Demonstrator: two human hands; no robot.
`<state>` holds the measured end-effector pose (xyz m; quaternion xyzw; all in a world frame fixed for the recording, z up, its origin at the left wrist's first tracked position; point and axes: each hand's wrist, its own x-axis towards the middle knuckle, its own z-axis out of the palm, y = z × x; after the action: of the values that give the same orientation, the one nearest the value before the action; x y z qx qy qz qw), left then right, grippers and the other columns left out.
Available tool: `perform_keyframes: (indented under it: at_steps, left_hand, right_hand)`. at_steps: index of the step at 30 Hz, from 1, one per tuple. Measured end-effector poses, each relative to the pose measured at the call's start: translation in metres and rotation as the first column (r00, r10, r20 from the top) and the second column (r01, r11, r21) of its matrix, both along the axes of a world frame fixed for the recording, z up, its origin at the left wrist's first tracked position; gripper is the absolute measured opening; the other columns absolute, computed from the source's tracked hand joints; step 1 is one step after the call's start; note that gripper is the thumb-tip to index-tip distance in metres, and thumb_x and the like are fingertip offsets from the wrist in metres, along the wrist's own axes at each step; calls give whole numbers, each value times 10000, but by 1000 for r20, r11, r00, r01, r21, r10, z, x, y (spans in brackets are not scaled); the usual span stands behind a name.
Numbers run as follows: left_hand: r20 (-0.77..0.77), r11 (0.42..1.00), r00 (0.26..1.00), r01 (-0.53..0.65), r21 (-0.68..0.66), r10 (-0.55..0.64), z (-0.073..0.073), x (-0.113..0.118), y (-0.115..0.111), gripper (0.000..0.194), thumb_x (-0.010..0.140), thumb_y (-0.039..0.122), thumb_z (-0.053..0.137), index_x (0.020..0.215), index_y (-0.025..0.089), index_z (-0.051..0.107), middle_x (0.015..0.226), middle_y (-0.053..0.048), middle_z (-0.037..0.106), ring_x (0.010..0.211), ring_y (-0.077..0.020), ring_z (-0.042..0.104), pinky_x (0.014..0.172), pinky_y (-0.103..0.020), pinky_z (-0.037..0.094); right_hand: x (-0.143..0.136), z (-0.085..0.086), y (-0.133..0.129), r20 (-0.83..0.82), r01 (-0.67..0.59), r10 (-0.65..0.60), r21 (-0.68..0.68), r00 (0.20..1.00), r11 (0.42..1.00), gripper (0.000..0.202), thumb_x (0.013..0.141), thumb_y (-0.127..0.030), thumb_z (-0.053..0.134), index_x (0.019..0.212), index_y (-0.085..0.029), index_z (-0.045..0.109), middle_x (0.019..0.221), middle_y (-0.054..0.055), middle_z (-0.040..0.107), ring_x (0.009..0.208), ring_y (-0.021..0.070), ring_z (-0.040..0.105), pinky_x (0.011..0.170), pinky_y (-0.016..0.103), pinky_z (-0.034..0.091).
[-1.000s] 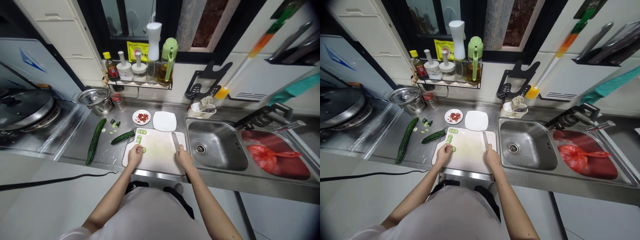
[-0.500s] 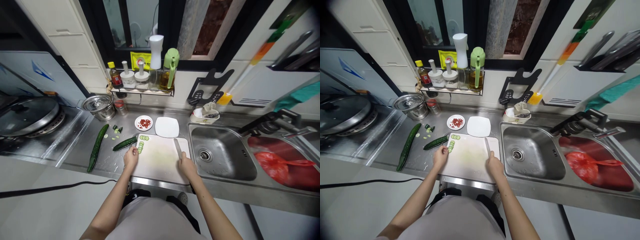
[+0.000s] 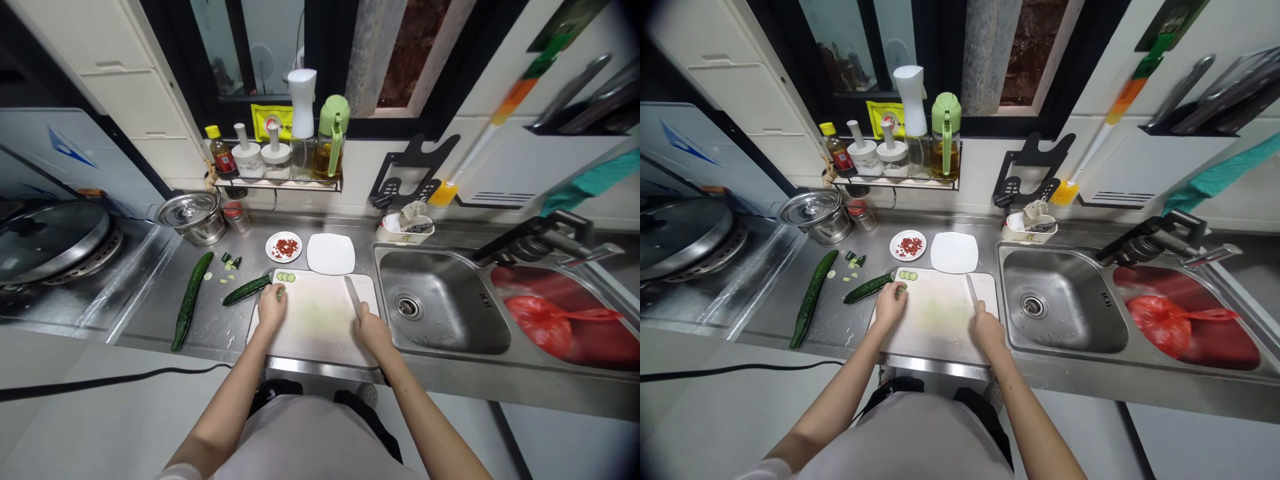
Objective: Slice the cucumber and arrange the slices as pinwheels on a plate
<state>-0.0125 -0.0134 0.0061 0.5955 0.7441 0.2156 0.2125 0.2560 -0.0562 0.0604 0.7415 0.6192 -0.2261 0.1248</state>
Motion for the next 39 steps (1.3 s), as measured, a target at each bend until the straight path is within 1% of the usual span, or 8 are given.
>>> perform_keyframes:
  at_steps: [5,9,14,23,27,31,35,39]
  left_hand:
    - [-124,994,987,92,-66,-100,5,21,34,406,883,231,518,1284,212,575,1205,-119,586,1074,-238,587,928,-313,431]
    - [-247,984,959,106,-143,-139,7,27,48,380,925,223,449,1284,212,571,1193,-140,567,1056,-243,579,888,-320,437]
    - [-307,980,937,124,-157,-168,6,27,52,326,933,213,440,1213,217,606,1158,-131,558,1019,-239,565,855,-328,437]
    - [-388,994,915,108,-30,-112,6,32,44,231,925,221,465,1085,224,631,1086,-114,619,1063,-264,507,843,-345,401]
    - [-296,997,953,71,-17,-73,10,33,40,206,921,227,480,1033,231,653,1054,-100,666,1043,-262,537,836,-348,379]
    - [-57,995,997,53,-90,-58,9,41,28,202,886,217,529,1025,258,671,916,-46,704,907,-215,601,743,-298,379]
    - [132,985,984,133,-109,-118,-3,55,11,165,846,207,581,970,239,686,815,-16,698,792,-173,614,697,-269,389]
    - [171,989,975,147,-28,-141,-19,65,6,164,822,169,586,941,213,690,842,-33,692,835,-179,615,761,-282,433]
  right_hand:
    - [-2,4,-1,11,-6,6,-2,1000,1000,328,937,-180,329,1254,-142,406,976,163,684,949,261,673,729,311,411]
    - [-4,6,-2,25,-9,8,12,1000,1000,315,939,-163,327,1241,-134,409,965,166,690,956,261,676,731,310,419]
    - [-4,4,-3,24,-7,7,13,1000,1000,331,930,-131,320,1248,-125,409,953,166,694,940,266,683,730,316,427]
    - [-2,1,-2,10,-8,8,4,1000,1000,311,936,-147,345,1239,-133,412,969,172,698,955,261,683,758,320,439]
    - [-2,0,-1,7,-9,9,13,1000,1000,312,932,-143,338,1236,-141,414,971,170,697,955,260,683,768,328,438]
    - [-2,-3,-2,12,-14,14,20,1000,1000,311,931,-145,341,1231,-136,420,970,173,697,956,270,682,755,330,435]
    - [-2,-4,-2,21,-23,22,28,1000,999,320,936,-156,349,1248,-131,416,977,174,698,951,262,683,746,316,426]
    - [-2,-2,-3,36,-36,35,20,999,999,327,937,-152,340,1256,-128,412,977,169,696,946,253,683,724,296,414]
